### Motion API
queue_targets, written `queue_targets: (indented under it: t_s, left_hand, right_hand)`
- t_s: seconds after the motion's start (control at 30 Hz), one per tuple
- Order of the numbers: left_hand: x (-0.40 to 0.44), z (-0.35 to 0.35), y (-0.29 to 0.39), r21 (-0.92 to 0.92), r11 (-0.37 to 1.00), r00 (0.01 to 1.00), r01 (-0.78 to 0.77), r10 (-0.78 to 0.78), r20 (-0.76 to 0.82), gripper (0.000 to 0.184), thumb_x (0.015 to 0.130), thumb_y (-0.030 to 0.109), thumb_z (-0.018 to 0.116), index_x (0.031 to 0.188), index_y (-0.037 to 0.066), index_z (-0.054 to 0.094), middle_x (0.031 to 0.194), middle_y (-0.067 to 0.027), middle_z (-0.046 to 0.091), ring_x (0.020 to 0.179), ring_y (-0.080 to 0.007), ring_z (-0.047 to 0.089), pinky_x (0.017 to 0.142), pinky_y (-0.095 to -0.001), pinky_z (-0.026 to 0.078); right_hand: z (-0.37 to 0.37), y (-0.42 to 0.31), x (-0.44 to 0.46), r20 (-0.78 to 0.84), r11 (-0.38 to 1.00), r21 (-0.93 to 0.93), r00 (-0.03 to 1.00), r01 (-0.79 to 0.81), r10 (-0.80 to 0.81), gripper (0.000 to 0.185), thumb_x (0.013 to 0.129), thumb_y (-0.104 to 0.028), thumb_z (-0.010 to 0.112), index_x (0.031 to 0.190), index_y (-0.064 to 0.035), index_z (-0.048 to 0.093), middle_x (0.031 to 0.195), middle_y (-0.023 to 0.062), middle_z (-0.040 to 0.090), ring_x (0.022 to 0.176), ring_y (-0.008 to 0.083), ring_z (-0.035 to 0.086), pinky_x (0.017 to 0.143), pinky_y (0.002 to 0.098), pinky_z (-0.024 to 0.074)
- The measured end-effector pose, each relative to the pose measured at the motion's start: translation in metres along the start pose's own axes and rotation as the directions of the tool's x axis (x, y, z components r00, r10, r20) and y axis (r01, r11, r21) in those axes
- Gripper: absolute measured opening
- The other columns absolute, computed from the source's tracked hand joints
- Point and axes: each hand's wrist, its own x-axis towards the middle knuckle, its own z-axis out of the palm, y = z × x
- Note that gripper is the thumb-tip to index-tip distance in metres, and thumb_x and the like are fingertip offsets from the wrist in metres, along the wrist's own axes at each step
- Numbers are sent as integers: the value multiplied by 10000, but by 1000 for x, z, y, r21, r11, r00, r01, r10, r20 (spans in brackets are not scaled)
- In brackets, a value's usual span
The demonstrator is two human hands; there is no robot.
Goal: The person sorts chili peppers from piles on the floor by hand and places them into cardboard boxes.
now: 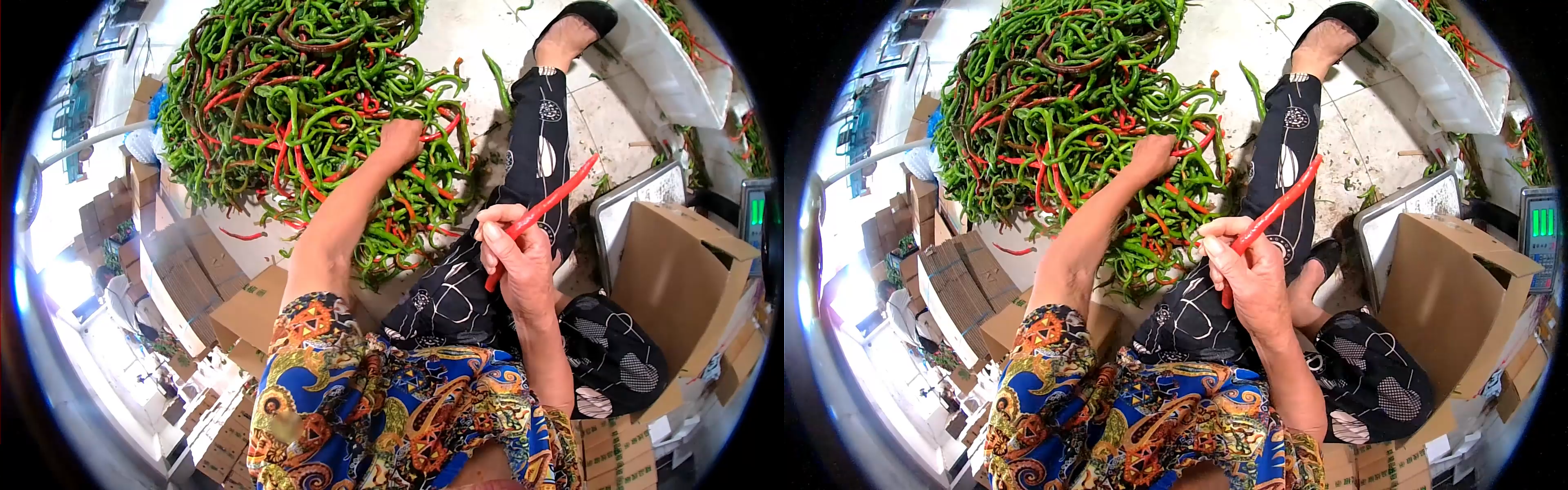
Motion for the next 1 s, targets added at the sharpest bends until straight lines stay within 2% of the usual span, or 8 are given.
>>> queue_targets:
  t_s: [0.17,0.3,0.43,0.47,0.57,0.77,0.9,1.0]
  left_hand:
    - [-41,-62,9,-138,976,966,-168,135,-221,272,805,213,664,1051,114,600,842,-128,633,784,-337,622,672,-444,494]
    - [-82,-124,20,-56,974,914,-218,183,-361,107,853,171,594,934,102,603,784,-109,629,699,-314,632,607,-428,509]
    - [-96,-180,36,-242,960,793,-142,-36,-609,128,879,169,592,867,43,571,676,-115,600,613,-296,605,544,-405,457]
    - [-87,-169,31,-337,930,818,-150,-75,-570,140,874,165,627,919,33,629,628,-80,580,512,-146,515,495,-288,419]
    - [-36,-89,12,-698,716,991,-2,-92,-97,186,850,205,641,950,48,645,665,-57,618,569,-143,578,561,-294,468]
    - [25,39,80,-382,923,915,-35,-124,-385,281,725,227,730,907,34,638,857,-200,653,820,-373,634,728,-452,508]
    - [28,54,92,-462,846,915,267,-373,-154,280,720,155,729,884,-21,587,901,-250,639,823,-442,614,750,-499,492]
    - [31,48,84,-544,806,915,233,-371,-158,185,751,134,676,841,-11,605,791,-201,654,732,-369,636,694,-474,496]
  right_hand:
    - [-3,3,-2,-10,1000,4,1000,9,-9,175,931,-110,580,1064,5,579,808,43,593,580,41,466,520,178,394]
    - [-3,3,-5,-32,998,43,999,36,-35,177,928,-105,581,1065,7,576,820,51,594,579,46,470,517,179,391]
    - [-4,-3,-17,-95,996,61,994,60,-54,179,925,-99,583,1068,8,578,831,60,590,578,51,470,517,179,390]
    - [-7,-3,-21,-97,997,55,994,62,-57,179,925,-99,582,1068,9,578,830,60,589,578,51,470,517,179,390]
    - [-13,-4,-31,-124,996,57,991,67,-60,179,926,-100,579,1066,11,580,829,61,586,575,51,472,512,179,390]
    - [-21,-5,-32,-102,998,62,995,18,-12,175,930,-111,581,1059,6,587,824,66,612,574,51,484,498,171,390]
    - [-24,-5,-28,-70,999,49,997,23,-19,178,933,-109,577,1070,5,580,806,78,625,542,47,482,463,166,378]
    - [-23,-6,-27,-71,998,59,997,6,-2,178,937,-98,563,1072,19,571,819,89,633,535,51,485,461,168,378]
